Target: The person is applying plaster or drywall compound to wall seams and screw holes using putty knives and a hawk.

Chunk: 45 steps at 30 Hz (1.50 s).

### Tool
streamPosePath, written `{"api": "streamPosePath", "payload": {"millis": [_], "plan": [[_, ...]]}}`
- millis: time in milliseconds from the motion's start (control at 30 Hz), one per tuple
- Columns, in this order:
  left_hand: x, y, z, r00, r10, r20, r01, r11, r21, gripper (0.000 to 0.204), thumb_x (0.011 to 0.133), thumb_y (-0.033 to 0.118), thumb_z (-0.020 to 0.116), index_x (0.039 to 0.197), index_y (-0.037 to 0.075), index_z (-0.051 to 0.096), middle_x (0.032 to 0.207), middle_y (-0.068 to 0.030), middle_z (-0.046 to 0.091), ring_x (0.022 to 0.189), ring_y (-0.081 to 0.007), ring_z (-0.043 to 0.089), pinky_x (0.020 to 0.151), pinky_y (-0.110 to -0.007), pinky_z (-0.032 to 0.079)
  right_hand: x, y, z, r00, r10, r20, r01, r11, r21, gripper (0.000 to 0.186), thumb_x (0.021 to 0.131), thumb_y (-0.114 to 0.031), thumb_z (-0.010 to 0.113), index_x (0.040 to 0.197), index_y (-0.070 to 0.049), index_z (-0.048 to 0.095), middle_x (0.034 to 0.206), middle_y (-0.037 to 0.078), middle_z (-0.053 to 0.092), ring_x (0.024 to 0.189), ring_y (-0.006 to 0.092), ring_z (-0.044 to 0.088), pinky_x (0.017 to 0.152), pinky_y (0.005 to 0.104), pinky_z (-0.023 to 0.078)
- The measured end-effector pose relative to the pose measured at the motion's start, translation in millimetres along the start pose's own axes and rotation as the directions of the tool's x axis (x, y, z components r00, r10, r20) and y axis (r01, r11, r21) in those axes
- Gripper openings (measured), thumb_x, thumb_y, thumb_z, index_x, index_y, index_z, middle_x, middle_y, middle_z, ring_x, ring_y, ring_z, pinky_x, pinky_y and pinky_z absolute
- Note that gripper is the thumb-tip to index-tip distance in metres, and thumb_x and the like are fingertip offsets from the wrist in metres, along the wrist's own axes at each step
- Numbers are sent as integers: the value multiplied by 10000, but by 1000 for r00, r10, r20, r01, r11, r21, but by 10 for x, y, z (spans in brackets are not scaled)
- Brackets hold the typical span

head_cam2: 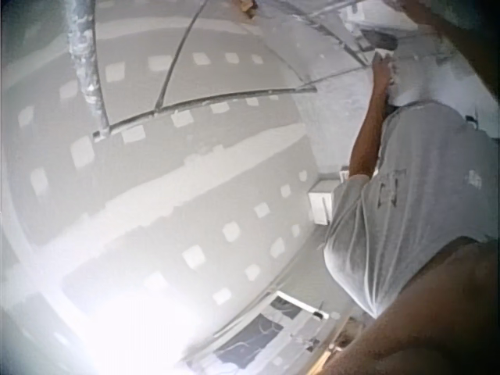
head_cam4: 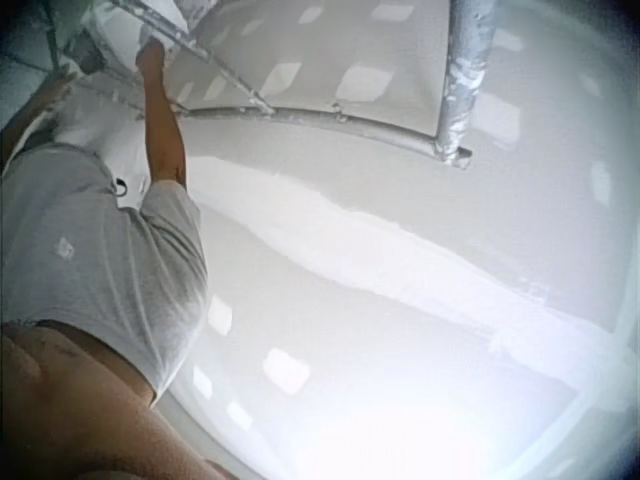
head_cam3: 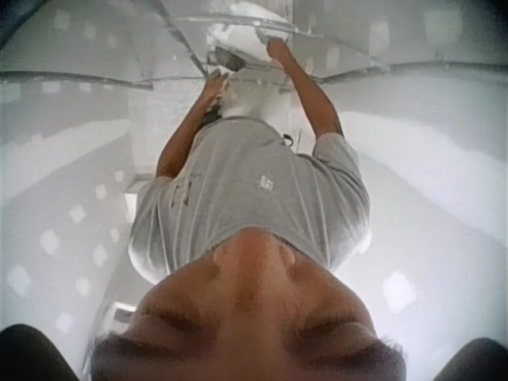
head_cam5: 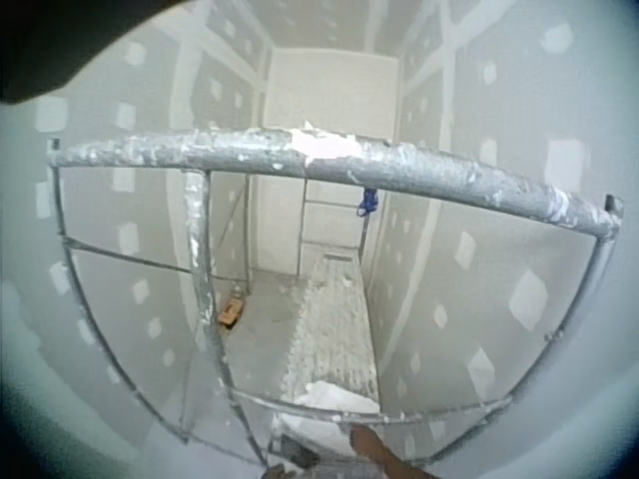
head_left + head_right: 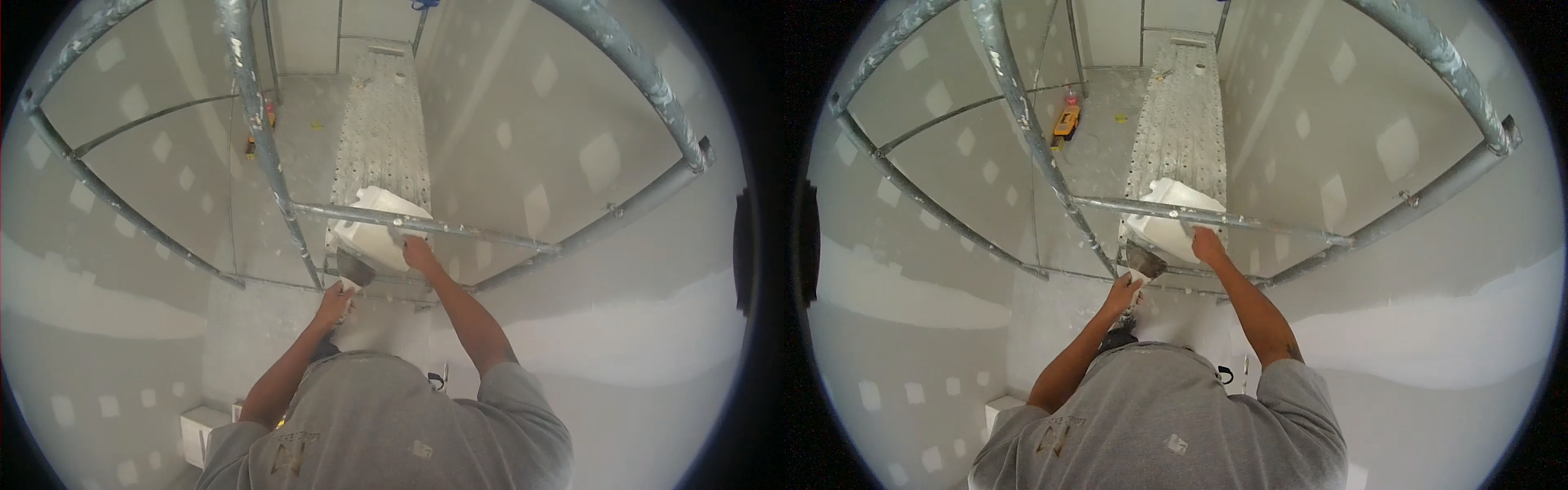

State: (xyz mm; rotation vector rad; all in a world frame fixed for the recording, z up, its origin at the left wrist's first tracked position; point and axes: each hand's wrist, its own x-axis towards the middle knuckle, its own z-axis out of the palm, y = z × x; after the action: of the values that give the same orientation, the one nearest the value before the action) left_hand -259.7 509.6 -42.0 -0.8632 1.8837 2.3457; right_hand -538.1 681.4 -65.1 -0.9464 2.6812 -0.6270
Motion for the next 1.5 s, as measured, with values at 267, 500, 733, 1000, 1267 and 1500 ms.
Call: {"api": "streamPosePath", "payload": {"millis": [267,500,733,1000,1267,1500], "plan": [[284,49,54,995,80,51,-89,975,203,283,1006,201,581,1135,-49,605,936,-118,673,678,-178,672,585,-322,551,116,174,-160,993,28,-119,-37,996,-76,341,919,-248,627,1120,21,689,1084,252,698,1035,417,659,923,483,505],[443,-16,-8,996,70,47,-77,979,187,258,1027,204,575,1150,-21,610,956,-84,675,688,-165,657,597,-318,532,-216,-262,-157,945,-322,-47,325,928,179,243,916,-136,641,1110,4,685,1013,239,707,940,378,688,847,463,519],[361,158,-35,997,-6,75,-9,980,201,264,1034,214,571,1153,-19,603,963,-78,665,757,-150,644,613,-317,522,-77,-215,-466,864,66,500,-457,521,721,143,933,-110,659,996,19,661,849,96,653,708,154,634,664,298,504],[275,297,-200,994,65,91,-69,997,39,250,1041,243,578,1147,17,592,876,-61,640,727,-153,630,623,-316,508,-446,-205,-769,929,136,343,-369,310,876,200,964,-110,667,1113,22,648,908,64,641,750,167,636,685,306,516],[792,517,-99,901,-117,418,191,972,-139,413,1010,318,629,1278,8,575,1001,-32,657,808,-101,624,656,-258,510,-1180,-686,-1143,950,-214,-229,270,929,253,299,922,-45,651,1221,-67,662,1224,105,672,1045,259,648,970,385,510],[703,928,-119,809,-93,581,199,973,-121,336,1026,236,612,1306,57,558,867,1,603,701,-75,559,569,-242,465,-1457,-616,-1245,863,-496,-90,460,848,-264,515,781,41,634,1258,-152,656,1403,-26,595,1142,244,590,1013,411,485]]}}
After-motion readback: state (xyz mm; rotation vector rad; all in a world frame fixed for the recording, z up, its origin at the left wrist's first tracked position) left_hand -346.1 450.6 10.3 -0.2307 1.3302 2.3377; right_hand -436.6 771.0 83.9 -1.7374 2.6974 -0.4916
